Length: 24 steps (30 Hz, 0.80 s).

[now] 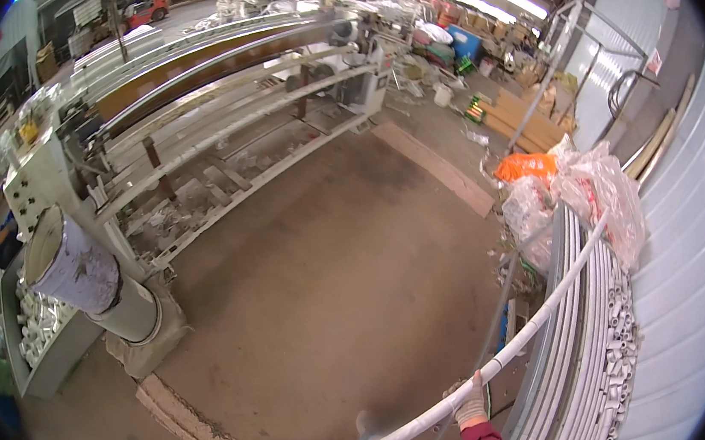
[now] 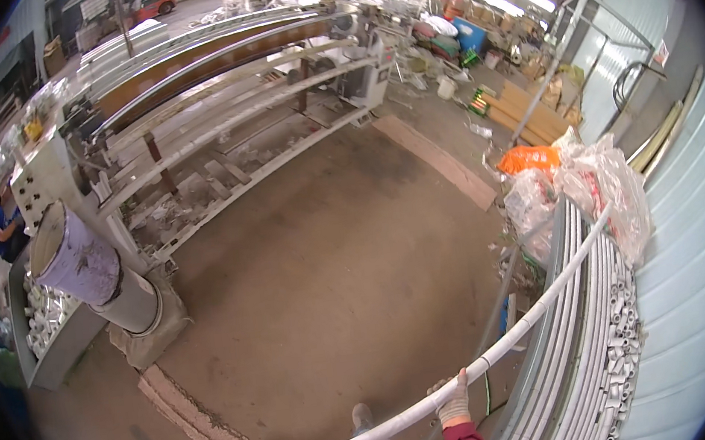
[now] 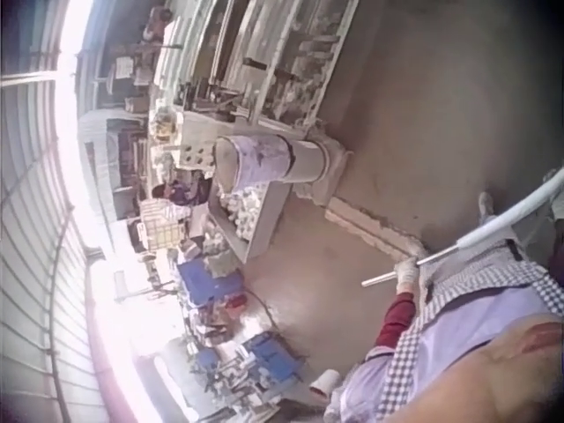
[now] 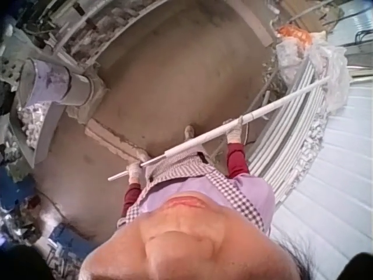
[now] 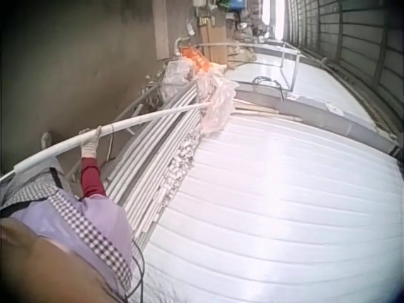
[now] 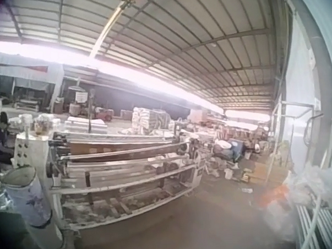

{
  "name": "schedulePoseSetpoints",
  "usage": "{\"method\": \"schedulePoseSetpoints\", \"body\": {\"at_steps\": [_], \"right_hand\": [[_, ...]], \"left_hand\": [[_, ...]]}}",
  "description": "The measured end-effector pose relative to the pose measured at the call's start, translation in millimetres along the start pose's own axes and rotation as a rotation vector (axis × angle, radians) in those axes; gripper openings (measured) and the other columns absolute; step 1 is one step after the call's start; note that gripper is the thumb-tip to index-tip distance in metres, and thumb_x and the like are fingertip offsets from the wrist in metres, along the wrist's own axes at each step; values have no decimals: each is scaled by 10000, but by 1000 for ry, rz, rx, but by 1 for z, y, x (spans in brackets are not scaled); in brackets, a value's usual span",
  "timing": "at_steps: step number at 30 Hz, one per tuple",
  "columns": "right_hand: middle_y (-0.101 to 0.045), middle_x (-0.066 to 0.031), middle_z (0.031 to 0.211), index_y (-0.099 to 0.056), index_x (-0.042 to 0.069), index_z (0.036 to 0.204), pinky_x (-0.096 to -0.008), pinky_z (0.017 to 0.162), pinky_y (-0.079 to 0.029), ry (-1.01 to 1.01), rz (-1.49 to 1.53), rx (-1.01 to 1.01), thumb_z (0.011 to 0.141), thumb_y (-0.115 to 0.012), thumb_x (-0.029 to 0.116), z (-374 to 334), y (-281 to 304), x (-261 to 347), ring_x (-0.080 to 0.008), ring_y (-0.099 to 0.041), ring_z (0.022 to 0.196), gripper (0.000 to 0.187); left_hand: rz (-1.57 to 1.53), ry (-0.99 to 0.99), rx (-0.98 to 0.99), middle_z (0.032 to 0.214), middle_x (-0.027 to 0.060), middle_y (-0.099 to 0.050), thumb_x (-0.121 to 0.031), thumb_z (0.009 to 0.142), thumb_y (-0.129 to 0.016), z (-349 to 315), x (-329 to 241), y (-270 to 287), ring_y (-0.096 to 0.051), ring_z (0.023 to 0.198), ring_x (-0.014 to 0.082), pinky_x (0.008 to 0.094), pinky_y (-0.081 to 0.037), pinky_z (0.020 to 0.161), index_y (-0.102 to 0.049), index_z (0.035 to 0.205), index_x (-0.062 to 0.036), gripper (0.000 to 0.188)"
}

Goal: Operating a machine to coat and cut plastic rolls, then organizing the finished cylindrical cores.

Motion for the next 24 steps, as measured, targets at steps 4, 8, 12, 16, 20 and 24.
{"method": "schedulePoseSetpoints", "body": {"at_steps": [4, 8, 12, 16, 20, 24], "right_hand": [[-540, -45, 579, -518, 172, 702, -456, 581, -487, -26, -1, 129, 764, -665, 615, -77, -60, -70, -256, -548, 548, 471], [-604, -76, 670, -596, 148, 729, -488, 800, -473, -91, -5, 363, 761, -663, 614, -195, -161, -154, -280, -580, 708, 472], [-597, -134, 939, -593, 117, 989, -524, 870, -458, -93, -29, 685, 727, -659, 658, -318, -260, -207, -320, -571, 900, 605], [-553, -125, 1115, -528, 91, 1212, -504, 953, -419, 303, 31, 1067, 807, -527, 684, -400, -393, -144, -304, -498, 1115, 718], [-600, -90, 990, -575, 92, 1115, -440, 866, -482, 487, 40, 900, 819, -544, 668, -379, -451, -123, -254, -575, 986, 649], [-601, 6, 683, -590, 145, 875, -321, 576, -491, 64, 75, 793, 780, -634, 643, -301, -492, -267, -148, -576, 583, 509]], "left_hand": [[24, -6, 30, 912, 116, -692, -216, 763, -623, 9, 87, 20, -648, 887, 338, 439, -507, 772, -690, 916, -169, 173], [190, -42, -33, 860, 92, -670, -226, 758, -689, 44, 242, -3, -637, 802, 246, 369, -508, 703, -670, 1002, -122, 266], [-27, -201, -26, 875, 76, -688, -321, 714, -760, 65, 282, 48, -661, 784, 238, 345, -519, 700, -686, 970, -113, 338], [-242, -231, -14, 870, 79, -707, -395, 676, -796, 60, 397, 50, -680, 817, 229, 338, -522, 729, -693, 953, -119, 404], [-538, 18, -163, 934, 121, -694, -47, 803, -584, 2, 502, 133, -639, 889, 210, 339, -511, 772, -622, 1145, -1, 347], [-1224, 295, -228, 929, 98, -663, -309, 919, -519, -74, 767, 20, -585, 896, 162, 336, -491, 704, -654, 1078, -39, 341]]}}
Point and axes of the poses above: each hand's wrist, its own z-axis towards the middle knuckle, its own y-axis out of the back of the hand, x = y × z, the point moved 10 cm from there along z, towards the middle knuckle
